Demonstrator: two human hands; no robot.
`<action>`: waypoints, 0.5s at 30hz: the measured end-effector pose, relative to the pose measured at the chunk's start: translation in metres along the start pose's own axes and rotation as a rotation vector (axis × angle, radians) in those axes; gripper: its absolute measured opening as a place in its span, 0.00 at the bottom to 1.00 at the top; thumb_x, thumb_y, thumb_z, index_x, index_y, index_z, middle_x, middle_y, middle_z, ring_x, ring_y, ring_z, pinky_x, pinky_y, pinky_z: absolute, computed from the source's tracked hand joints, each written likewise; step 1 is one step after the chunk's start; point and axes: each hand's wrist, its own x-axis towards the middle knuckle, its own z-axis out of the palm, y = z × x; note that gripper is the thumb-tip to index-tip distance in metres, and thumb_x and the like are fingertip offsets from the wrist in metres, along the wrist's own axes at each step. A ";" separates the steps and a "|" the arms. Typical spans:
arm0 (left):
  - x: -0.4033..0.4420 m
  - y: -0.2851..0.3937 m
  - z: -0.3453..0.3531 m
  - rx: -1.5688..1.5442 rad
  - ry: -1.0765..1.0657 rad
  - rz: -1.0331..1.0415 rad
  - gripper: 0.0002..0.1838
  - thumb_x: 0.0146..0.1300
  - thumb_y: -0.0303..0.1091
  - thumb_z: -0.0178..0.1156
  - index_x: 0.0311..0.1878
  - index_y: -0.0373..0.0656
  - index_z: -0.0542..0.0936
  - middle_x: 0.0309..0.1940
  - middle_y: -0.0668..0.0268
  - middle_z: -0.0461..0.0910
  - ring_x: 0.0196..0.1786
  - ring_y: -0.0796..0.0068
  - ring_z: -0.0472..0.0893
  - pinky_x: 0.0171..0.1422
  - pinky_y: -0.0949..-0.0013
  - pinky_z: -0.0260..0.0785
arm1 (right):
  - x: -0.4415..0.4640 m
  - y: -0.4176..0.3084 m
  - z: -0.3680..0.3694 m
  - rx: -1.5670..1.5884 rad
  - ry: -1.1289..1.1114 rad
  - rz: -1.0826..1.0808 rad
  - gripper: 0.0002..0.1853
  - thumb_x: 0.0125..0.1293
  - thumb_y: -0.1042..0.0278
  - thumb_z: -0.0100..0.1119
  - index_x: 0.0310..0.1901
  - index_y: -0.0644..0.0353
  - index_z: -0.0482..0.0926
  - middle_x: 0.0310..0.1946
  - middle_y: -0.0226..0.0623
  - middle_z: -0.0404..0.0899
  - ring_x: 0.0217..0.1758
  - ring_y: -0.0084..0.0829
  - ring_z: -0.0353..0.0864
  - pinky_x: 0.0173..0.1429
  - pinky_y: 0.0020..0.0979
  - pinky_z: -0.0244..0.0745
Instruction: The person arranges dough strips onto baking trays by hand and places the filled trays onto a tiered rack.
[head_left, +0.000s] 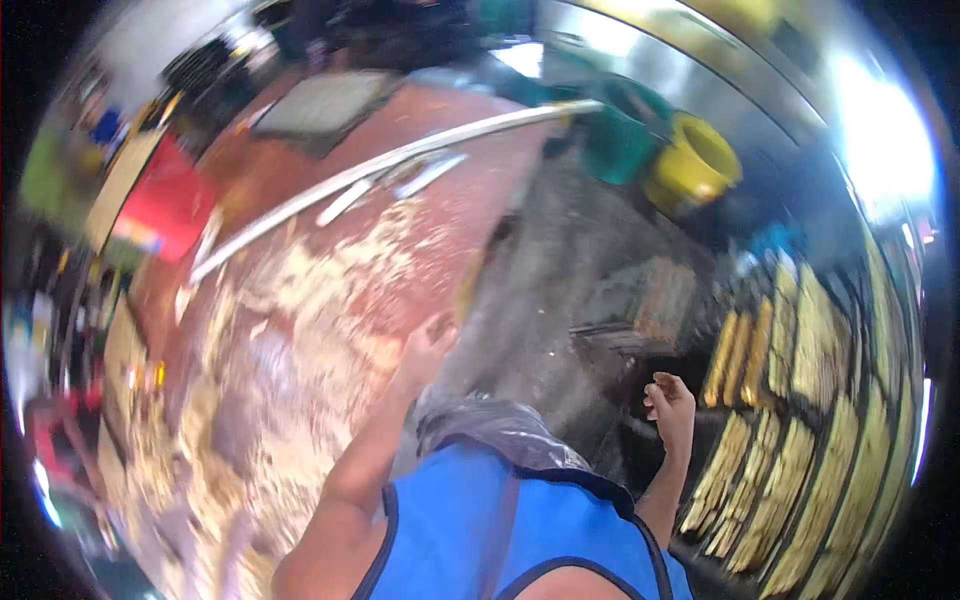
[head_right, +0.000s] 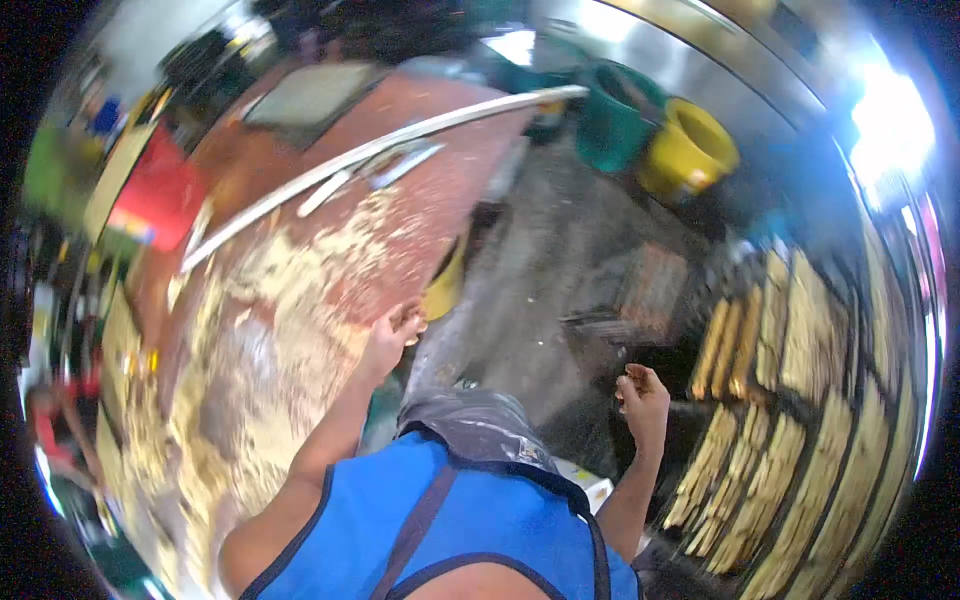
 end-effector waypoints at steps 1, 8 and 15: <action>-0.030 -0.009 -0.016 -0.049 0.088 -0.003 0.22 0.71 0.32 0.59 0.67 0.39 0.73 0.52 0.67 0.81 0.51 0.74 0.81 0.57 0.70 0.73 | 0.022 0.001 0.010 -0.035 -0.080 -0.007 0.15 0.68 0.70 0.63 0.54 0.66 0.79 0.36 0.34 0.83 0.33 0.21 0.80 0.32 0.24 0.74; -0.170 -0.052 -0.075 -0.132 0.747 0.042 0.16 0.73 0.27 0.56 0.61 0.39 0.76 0.47 0.70 0.81 0.49 0.81 0.79 0.55 0.74 0.72 | 0.113 -0.034 0.110 -0.501 -0.542 -0.457 0.21 0.69 0.59 0.63 0.57 0.65 0.79 0.39 0.40 0.85 0.40 0.28 0.86 0.43 0.32 0.78; -0.180 -0.072 -0.113 0.089 0.941 0.161 0.18 0.73 0.29 0.57 0.63 0.37 0.75 0.48 0.67 0.82 0.50 0.79 0.79 0.57 0.72 0.72 | 0.091 -0.096 0.213 -0.261 -0.757 -0.511 0.16 0.69 0.69 0.63 0.54 0.68 0.79 0.32 0.30 0.81 0.33 0.20 0.78 0.40 0.27 0.75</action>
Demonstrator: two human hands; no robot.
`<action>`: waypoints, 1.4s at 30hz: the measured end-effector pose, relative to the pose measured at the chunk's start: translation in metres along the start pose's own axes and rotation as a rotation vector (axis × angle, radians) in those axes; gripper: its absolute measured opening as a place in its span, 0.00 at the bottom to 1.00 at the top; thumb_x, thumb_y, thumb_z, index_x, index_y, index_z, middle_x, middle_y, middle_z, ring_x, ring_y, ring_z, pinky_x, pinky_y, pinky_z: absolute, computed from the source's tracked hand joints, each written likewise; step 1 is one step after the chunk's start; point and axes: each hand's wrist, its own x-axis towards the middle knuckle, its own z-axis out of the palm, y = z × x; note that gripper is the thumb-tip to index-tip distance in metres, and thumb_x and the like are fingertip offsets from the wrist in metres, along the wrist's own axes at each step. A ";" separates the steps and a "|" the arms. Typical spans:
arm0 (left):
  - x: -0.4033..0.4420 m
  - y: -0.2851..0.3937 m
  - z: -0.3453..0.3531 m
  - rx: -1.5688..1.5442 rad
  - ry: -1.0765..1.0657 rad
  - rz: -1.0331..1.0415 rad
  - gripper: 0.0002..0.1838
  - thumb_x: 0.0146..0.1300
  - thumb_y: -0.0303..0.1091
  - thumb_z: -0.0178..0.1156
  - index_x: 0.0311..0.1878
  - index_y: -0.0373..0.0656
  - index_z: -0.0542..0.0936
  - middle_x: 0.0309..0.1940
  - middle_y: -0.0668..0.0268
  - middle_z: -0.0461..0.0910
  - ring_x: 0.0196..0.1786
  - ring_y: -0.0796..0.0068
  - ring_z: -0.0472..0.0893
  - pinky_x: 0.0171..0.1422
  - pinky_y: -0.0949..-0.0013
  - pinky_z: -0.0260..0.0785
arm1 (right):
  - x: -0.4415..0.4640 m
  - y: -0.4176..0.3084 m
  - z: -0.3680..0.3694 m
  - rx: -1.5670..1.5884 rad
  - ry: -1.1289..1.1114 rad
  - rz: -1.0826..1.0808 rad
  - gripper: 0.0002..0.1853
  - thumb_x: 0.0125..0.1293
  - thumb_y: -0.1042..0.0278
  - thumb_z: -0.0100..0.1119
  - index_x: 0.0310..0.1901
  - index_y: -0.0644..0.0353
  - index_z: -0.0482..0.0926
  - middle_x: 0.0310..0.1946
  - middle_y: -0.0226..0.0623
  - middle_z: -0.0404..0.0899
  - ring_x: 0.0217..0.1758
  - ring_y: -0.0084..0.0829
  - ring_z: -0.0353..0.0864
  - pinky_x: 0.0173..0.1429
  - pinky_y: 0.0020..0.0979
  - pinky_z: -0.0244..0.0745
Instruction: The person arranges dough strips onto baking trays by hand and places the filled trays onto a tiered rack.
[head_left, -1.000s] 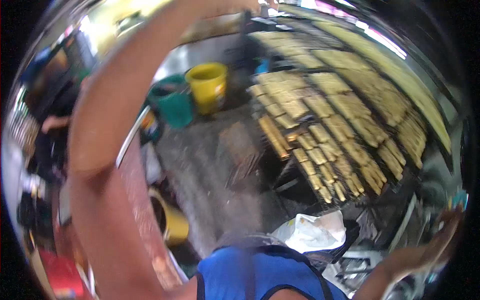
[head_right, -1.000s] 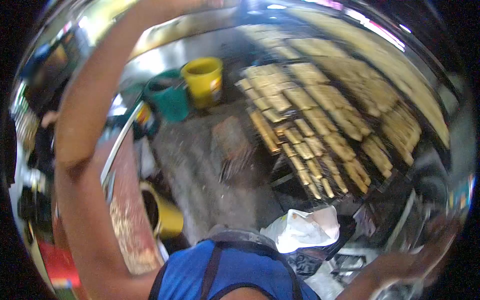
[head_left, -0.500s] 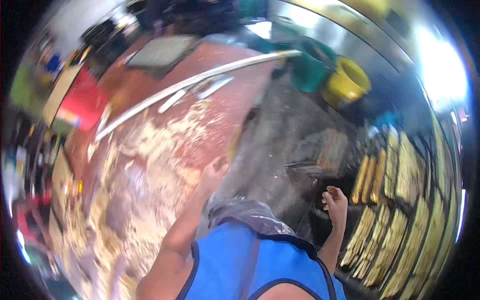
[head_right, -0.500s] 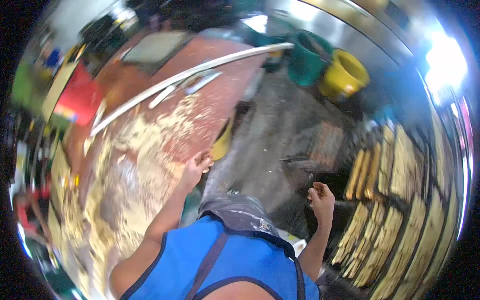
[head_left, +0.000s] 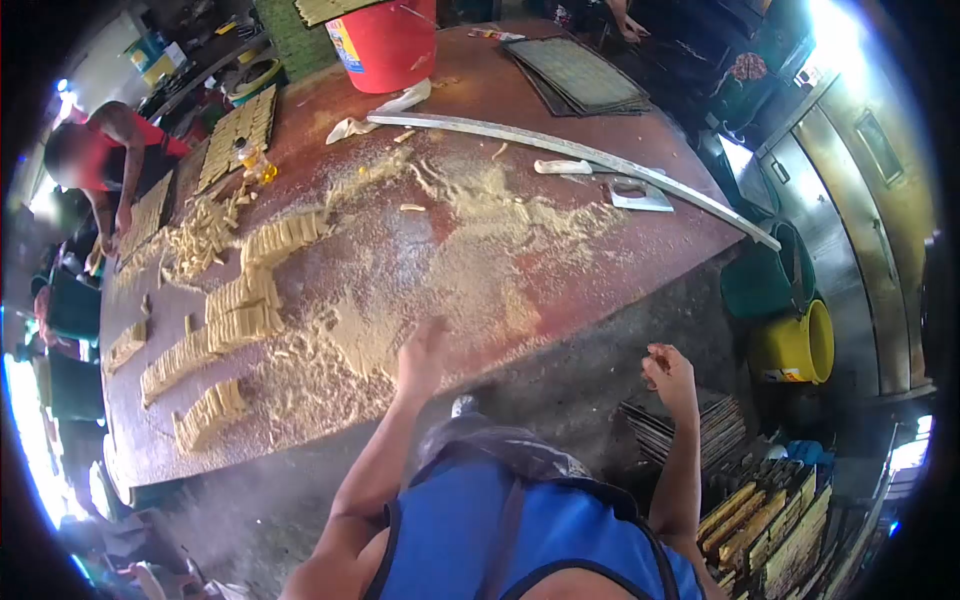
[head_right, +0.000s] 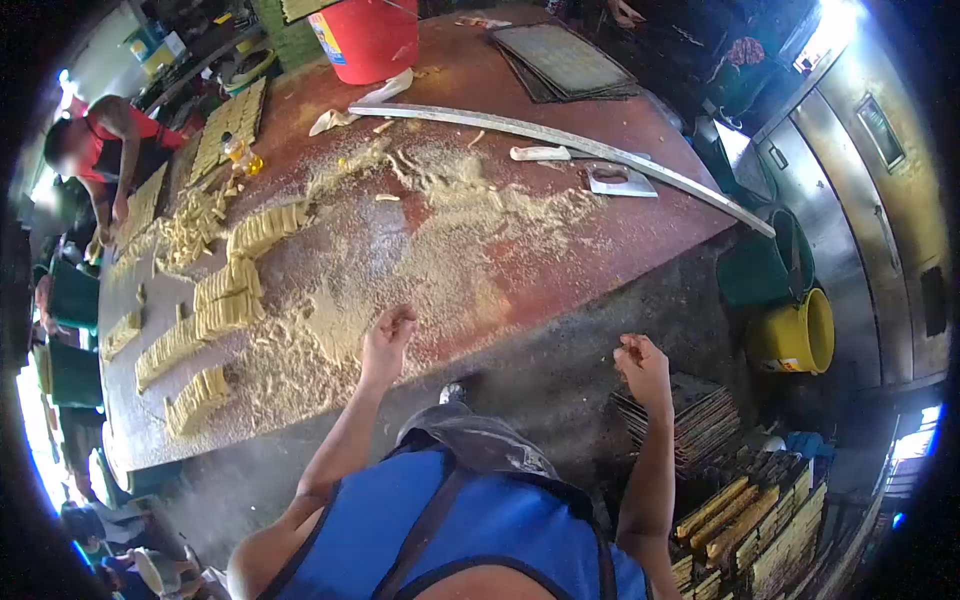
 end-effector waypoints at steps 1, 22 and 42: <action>0.006 0.007 -0.007 -0.003 -0.005 -0.002 0.18 0.73 0.29 0.57 0.63 0.37 0.75 0.48 0.67 0.82 0.50 0.79 0.79 0.57 0.72 0.72 | 0.006 0.003 0.004 -0.111 -0.011 -0.041 0.15 0.70 0.70 0.63 0.54 0.69 0.79 0.32 0.31 0.81 0.33 0.19 0.78 0.39 0.26 0.75; 0.035 0.076 -0.004 0.997 0.063 -0.583 0.50 0.61 0.60 0.64 0.75 0.31 0.61 0.76 0.40 0.55 0.76 0.45 0.63 0.75 0.54 0.61 | 0.631 -0.115 0.090 1.021 -0.091 0.500 0.31 0.69 0.61 0.62 0.68 0.62 0.61 0.64 0.62 0.66 0.64 0.55 0.73 0.65 0.65 0.71; 0.038 0.075 0.010 0.980 0.182 -0.659 0.58 0.55 0.62 0.68 0.78 0.35 0.53 0.77 0.34 0.48 0.79 0.34 0.49 0.79 0.47 0.54 | 0.722 -0.147 0.112 1.388 -0.412 0.170 0.10 0.57 0.76 0.58 0.40 0.66 0.74 0.39 0.45 0.80 0.42 0.43 0.82 0.49 0.43 0.82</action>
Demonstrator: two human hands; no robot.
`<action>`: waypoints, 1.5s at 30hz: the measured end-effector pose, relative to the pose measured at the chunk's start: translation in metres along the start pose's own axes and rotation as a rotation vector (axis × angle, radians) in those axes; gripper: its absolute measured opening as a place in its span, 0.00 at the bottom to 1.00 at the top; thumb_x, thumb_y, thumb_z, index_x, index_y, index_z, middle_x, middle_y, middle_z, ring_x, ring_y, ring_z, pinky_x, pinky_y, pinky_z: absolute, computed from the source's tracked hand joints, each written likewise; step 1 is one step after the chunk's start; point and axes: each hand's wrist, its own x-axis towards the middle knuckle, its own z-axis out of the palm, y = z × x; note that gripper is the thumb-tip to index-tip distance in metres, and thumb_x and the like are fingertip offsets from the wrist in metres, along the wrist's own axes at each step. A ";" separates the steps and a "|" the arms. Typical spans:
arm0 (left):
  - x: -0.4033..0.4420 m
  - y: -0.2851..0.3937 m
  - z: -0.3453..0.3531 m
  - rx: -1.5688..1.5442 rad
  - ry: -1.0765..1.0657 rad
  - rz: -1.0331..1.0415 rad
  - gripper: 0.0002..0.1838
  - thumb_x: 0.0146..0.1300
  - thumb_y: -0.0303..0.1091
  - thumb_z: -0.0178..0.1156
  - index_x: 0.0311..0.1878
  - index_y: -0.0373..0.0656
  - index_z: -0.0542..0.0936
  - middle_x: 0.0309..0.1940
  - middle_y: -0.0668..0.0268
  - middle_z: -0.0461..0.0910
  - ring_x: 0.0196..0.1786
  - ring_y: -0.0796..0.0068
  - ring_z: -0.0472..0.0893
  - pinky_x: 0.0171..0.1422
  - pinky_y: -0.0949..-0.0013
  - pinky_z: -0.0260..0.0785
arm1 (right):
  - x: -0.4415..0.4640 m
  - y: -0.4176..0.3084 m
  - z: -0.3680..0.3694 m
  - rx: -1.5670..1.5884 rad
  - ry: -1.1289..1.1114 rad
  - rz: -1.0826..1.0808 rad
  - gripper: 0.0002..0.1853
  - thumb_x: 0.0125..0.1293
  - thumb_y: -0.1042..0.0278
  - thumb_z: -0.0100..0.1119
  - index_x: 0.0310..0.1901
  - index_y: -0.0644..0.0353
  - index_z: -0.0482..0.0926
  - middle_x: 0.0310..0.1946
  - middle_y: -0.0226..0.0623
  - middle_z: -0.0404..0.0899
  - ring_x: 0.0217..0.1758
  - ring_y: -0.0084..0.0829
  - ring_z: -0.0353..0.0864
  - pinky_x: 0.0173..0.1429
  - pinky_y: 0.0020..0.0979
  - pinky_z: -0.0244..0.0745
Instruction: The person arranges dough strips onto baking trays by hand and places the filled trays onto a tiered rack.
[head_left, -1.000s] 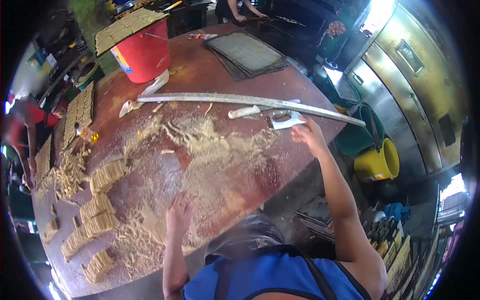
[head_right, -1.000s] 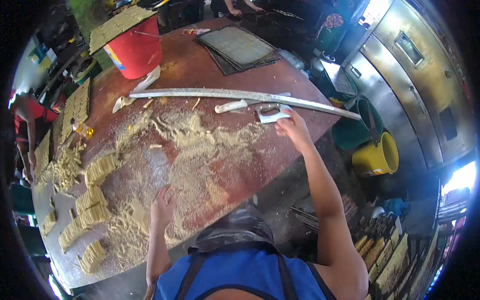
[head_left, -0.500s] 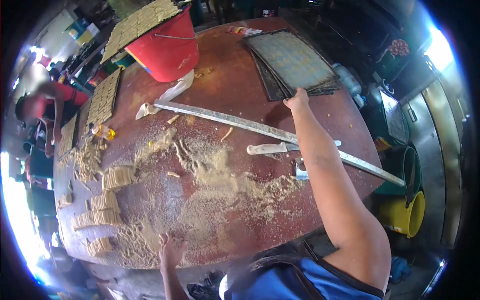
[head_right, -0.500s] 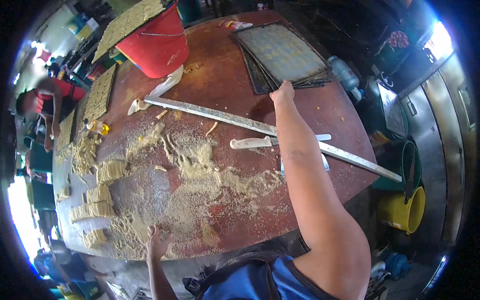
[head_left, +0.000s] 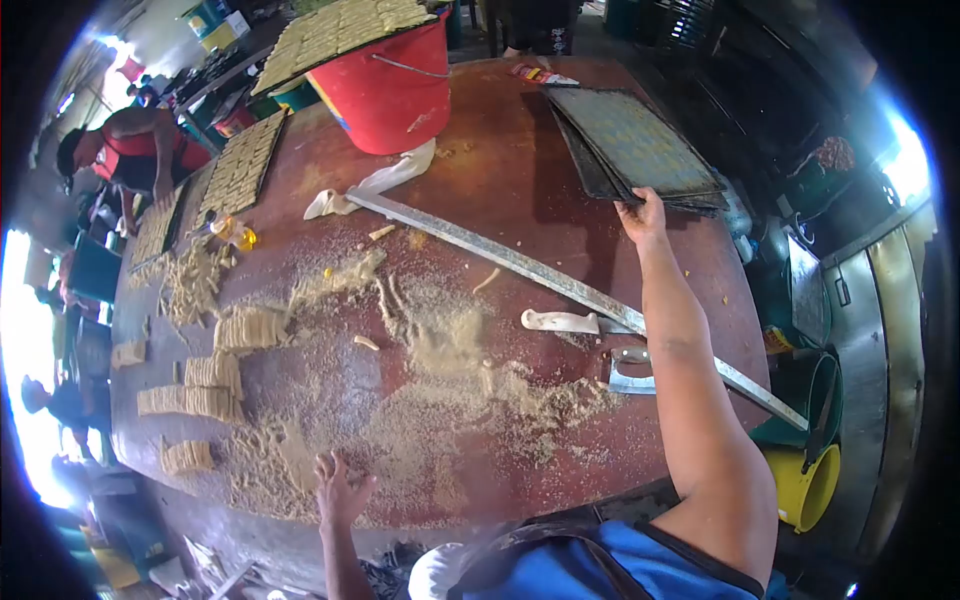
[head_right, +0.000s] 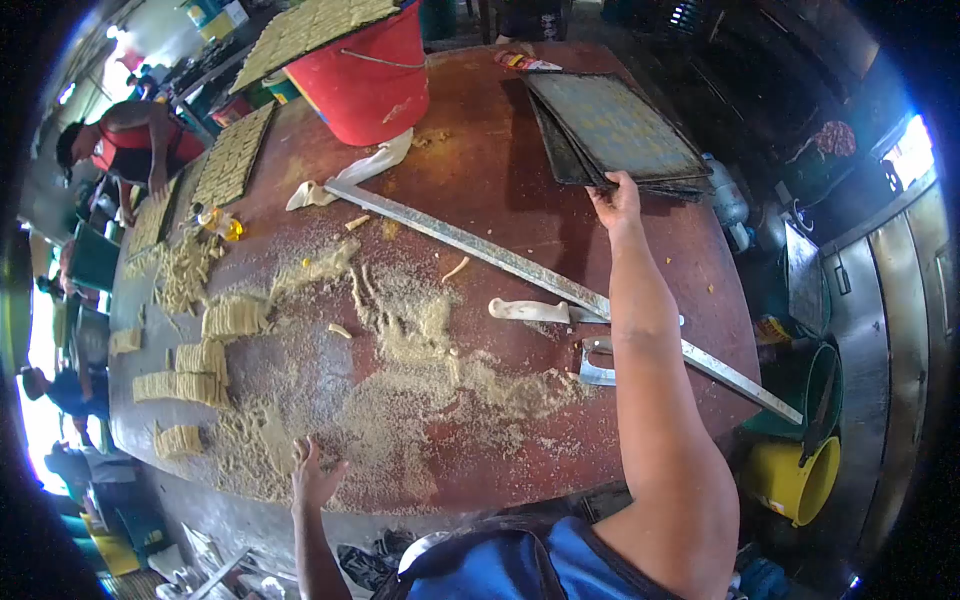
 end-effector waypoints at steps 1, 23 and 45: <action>0.000 -0.001 -0.001 -0.009 0.009 0.006 0.57 0.55 0.62 0.67 0.79 0.37 0.54 0.77 0.34 0.48 0.79 0.33 0.51 0.78 0.46 0.54 | -0.006 -0.006 -0.001 -0.004 -0.005 0.002 0.10 0.57 0.76 0.58 0.40 0.66 0.74 0.39 0.45 0.80 0.42 0.43 0.82 0.49 0.43 0.82; 0.101 -0.066 -0.103 -1.983 -0.845 0.423 0.36 0.75 0.56 0.53 0.71 0.35 0.66 0.63 0.54 0.75 0.64 0.59 0.76 0.71 0.54 0.67 | -0.531 0.092 -0.117 -0.754 -0.091 -0.438 0.16 0.70 0.54 0.54 0.33 0.60 0.77 0.34 0.36 0.80 0.38 0.32 0.80 0.46 0.36 0.76; -0.024 -0.231 -0.022 -0.823 0.211 0.243 0.17 0.65 0.35 0.66 0.52 0.35 0.79 0.43 0.54 0.82 0.43 0.63 0.82 0.47 0.66 0.72 | -0.529 0.249 0.086 -2.090 0.079 0.634 0.16 0.56 0.67 0.61 0.45 0.67 0.79 0.34 0.49 0.83 0.41 0.41 0.86 0.48 0.41 0.80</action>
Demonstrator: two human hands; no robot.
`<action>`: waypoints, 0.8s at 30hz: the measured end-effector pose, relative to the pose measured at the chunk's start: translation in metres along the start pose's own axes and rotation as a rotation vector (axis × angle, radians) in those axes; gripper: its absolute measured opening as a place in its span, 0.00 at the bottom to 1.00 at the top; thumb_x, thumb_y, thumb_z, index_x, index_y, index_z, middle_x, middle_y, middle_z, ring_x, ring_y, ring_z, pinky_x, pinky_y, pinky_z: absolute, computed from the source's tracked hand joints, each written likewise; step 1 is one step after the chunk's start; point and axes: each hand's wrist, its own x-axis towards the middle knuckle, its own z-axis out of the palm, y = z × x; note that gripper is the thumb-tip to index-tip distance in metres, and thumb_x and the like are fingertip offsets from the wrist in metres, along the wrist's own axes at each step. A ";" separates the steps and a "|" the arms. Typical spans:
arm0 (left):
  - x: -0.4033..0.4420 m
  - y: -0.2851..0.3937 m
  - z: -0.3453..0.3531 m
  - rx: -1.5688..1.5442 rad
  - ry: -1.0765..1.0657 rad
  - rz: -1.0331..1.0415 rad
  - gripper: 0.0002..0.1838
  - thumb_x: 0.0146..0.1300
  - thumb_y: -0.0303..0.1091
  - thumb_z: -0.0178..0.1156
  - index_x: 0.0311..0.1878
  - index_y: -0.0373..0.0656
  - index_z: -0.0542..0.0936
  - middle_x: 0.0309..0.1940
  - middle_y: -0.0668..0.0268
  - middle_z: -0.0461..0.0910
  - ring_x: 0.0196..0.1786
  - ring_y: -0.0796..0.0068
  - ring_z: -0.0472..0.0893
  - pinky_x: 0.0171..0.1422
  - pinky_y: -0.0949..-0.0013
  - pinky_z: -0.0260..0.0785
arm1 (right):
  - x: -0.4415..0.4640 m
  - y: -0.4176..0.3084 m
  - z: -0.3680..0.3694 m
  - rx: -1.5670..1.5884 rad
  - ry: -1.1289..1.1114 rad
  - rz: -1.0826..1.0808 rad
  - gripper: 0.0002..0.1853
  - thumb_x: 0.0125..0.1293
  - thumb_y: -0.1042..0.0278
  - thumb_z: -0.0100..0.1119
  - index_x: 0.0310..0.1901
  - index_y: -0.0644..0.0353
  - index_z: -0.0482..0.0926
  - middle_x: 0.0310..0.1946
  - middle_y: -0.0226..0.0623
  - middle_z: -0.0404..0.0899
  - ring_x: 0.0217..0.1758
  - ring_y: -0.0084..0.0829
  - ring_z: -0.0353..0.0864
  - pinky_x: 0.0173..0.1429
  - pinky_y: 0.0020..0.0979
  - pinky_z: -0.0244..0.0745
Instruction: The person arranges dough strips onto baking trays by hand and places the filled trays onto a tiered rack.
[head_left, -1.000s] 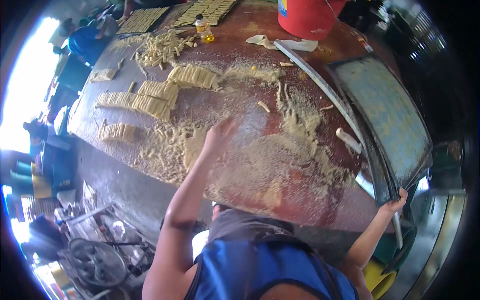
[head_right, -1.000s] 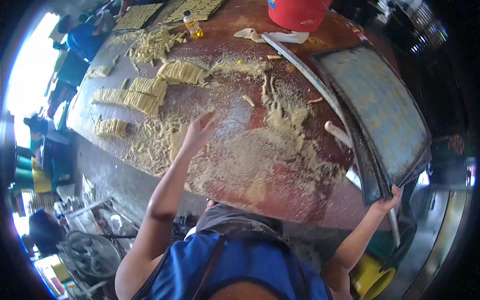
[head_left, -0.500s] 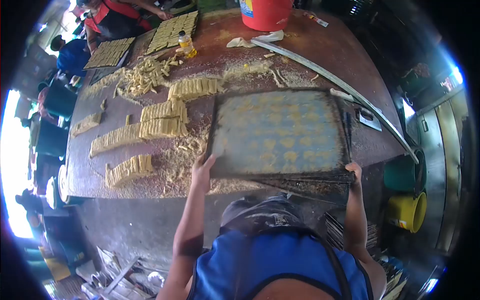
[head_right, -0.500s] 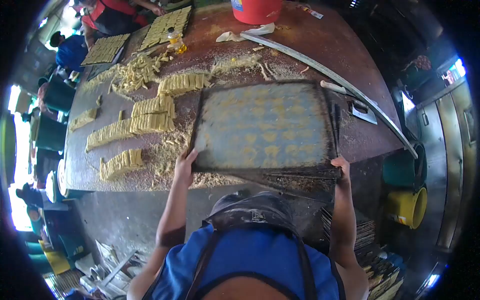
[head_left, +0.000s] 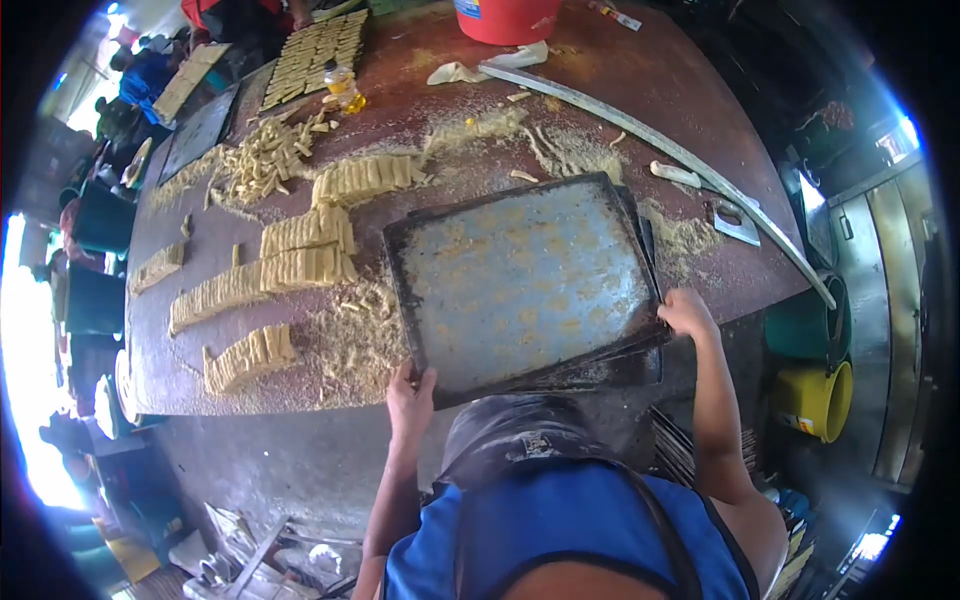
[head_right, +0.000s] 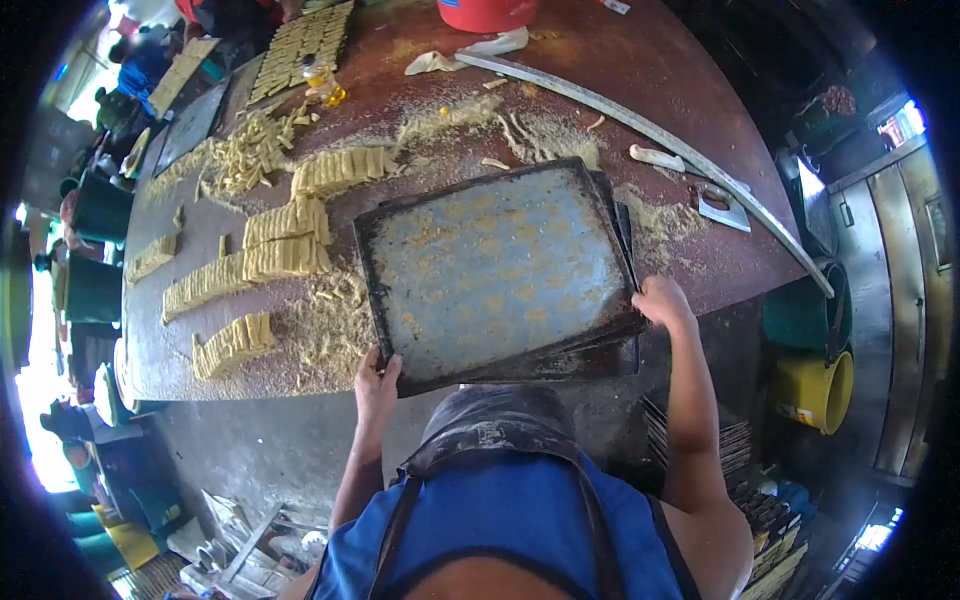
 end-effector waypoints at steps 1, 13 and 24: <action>0.008 -0.009 -0.003 0.179 -0.001 0.097 0.17 0.65 0.37 0.66 0.50 0.35 0.80 0.43 0.54 0.82 0.42 0.62 0.82 0.45 0.66 0.72 | 0.008 -0.001 0.003 -0.045 0.254 -0.147 0.17 0.58 0.64 0.61 0.46 0.66 0.80 0.35 0.52 0.83 0.42 0.46 0.86 0.49 0.45 0.80; 0.072 0.023 0.025 0.115 0.072 -0.077 0.18 0.69 0.42 0.62 0.54 0.39 0.81 0.37 0.54 0.86 0.40 0.56 0.84 0.50 0.58 0.74 | 0.007 0.031 0.011 0.186 0.407 -0.262 0.25 0.69 0.49 0.62 0.43 0.70 0.78 0.33 0.52 0.82 0.38 0.52 0.82 0.45 0.47 0.72; 0.081 0.030 0.034 0.306 -0.038 0.055 0.23 0.65 0.39 0.61 0.62 0.40 0.78 0.55 0.48 0.77 0.58 0.46 0.76 0.64 0.51 0.68 | -0.015 0.069 0.079 0.426 0.505 0.020 0.17 0.72 0.62 0.58 0.49 0.71 0.78 0.44 0.53 0.82 0.48 0.47 0.81 0.54 0.41 0.72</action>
